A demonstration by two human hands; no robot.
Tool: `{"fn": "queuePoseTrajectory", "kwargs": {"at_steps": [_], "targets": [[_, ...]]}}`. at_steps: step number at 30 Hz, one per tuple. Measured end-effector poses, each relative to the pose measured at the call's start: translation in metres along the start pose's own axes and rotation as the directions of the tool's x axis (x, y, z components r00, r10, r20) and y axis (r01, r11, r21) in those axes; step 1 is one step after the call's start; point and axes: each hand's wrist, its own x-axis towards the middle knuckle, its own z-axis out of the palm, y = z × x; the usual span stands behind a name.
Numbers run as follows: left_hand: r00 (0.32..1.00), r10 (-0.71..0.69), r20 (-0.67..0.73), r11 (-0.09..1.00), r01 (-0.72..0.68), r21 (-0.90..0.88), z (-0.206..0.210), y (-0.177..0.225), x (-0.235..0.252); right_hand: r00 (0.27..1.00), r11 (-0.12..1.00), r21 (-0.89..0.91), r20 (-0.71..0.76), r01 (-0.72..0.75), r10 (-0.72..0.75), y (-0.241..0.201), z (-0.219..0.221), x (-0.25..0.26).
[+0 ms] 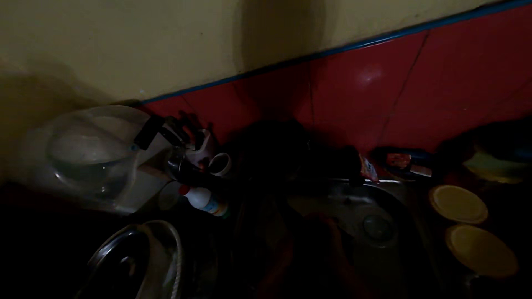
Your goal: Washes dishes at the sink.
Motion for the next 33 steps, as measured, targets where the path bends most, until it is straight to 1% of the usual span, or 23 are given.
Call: {"fn": "queuePoseTrajectory", "kwargs": {"at_steps": [1, 2, 4, 6, 7, 8, 9, 11, 13, 15, 17, 19, 21, 24, 26, 29, 32, 33], "targets": [[1.0, 0.007, -0.02, 0.999, -0.006, 0.05, -0.002, 0.004, 0.002, 1.0, 1.0, -0.018, -0.009, -0.021, 0.021, -0.003, 0.002, 0.0], [0.999, 0.048, -0.015, 0.993, -0.046, 0.104, -0.005, 0.006, 0.005, 1.0, 0.996, -0.084, -0.011, -0.026, 0.025, -0.006, 0.003, 0.001], [0.995, 0.1, 0.019, 0.966, -0.102, 0.236, -0.011, 0.009, 0.009, 0.997, 0.991, -0.118, -0.047, -0.068, 0.063, -0.006, 0.003, 0.004], [0.998, 0.052, 0.021, 0.922, -0.056, 0.383, -0.007, 0.023, 0.002, 0.995, 0.991, -0.095, -0.059, -0.089, 0.084, -0.01, 0.004, 0.006], [1.0, 0.025, 0.01, 0.907, -0.027, 0.42, -0.001, 0.029, -0.003, 0.994, 0.993, -0.07, -0.065, -0.091, 0.087, -0.011, 0.004, 0.005], [1.0, 0.011, 0.02, 0.908, -0.018, 0.419, 0.001, 0.032, -0.005, 0.992, 0.994, -0.04, -0.073, -0.102, 0.098, -0.011, 0.004, 0.005], [0.999, 0.011, 0.042, 0.923, -0.026, 0.385, 0.001, 0.03, -0.005, 0.992, 0.994, -0.017, -0.078, -0.104, 0.103, -0.012, 0.004, 0.007], [0.995, 0.019, 0.1, 0.964, -0.045, 0.261, -0.001, 0.022, -0.004, 0.993, 0.996, 0.003, -0.077, -0.094, 0.094, -0.013, 0.002, 0.009], [0.99, -0.001, 0.144, 0.994, -0.015, 0.113, -0.003, 0.017, -0.008, 0.99, 0.996, 0.006, -0.108, -0.091, 0.091, -0.017, 0.005, 0.01], [0.99, -0.027, 0.141, 0.999, 0.029, -0.013, -0.003, 0.009, -0.008, 0.983, 0.994, 0.019, -0.151, -0.105, 0.107, -0.023, 0.01, 0.011], [0.994, -0.049, 0.101, 0.995, 0.058, -0.087, 0.003, 0.004, 0.0, 0.988, 0.996, 0.039, -0.133, -0.078, 0.082, -0.026, 0.012, 0.012], [0.998, -0.047, 0.051, 0.997, 0.051, -0.066, 0.006, 0.008, 0.005, 0.992, 0.998, 0.039, -0.115, -0.047, 0.052, -0.03, 0.017, 0.011], [0.999, -0.045, 0.019, 0.999, 0.046, -0.019, 0.007, 0.01, 0.005, 0.99, 0.999, 0.035, -0.137, -0.02, 0.024, -0.031, 0.019, 0.01], [1.0, 0.016, 0.008, 1.0, -0.016, -0.002, 0.005, 0.013, 0.005, 0.993, 0.999, 0.03, -0.116, 0.038, -0.034, -0.028, 0.019, 0.013], [0.998, 0.044, 0.047, 0.995, -0.04, -0.092, 0.0, 0.003, 0.013, 0.994, 0.997, 0.022, -0.079, 0.077, -0.075, -0.029, 0.018, 0.015], [0.996, 0.003, 0.085, 0.966, 0.019, -0.257, -0.006, 0.0, 0.001, 0.997, 0.998, 0.007, -0.043, 0.069, -0.069, -0.037, 0.02, 0.012], [0.995, -0.079, 0.062, 0.945, 0.095, -0.314, -0.006, 0.02, -0.018, 0.997, 0.997, 0.016, 0.002, 0.08, -0.08, -0.037, 0.019, 0.014], [0.992, -0.11, 0.066, 0.947, 0.125, -0.297, -0.005, 0.037, -0.032, 0.996, 0.996, 0.015, 0.017, 0.091, -0.091, -0.037, 0.019, 0.016]]}}
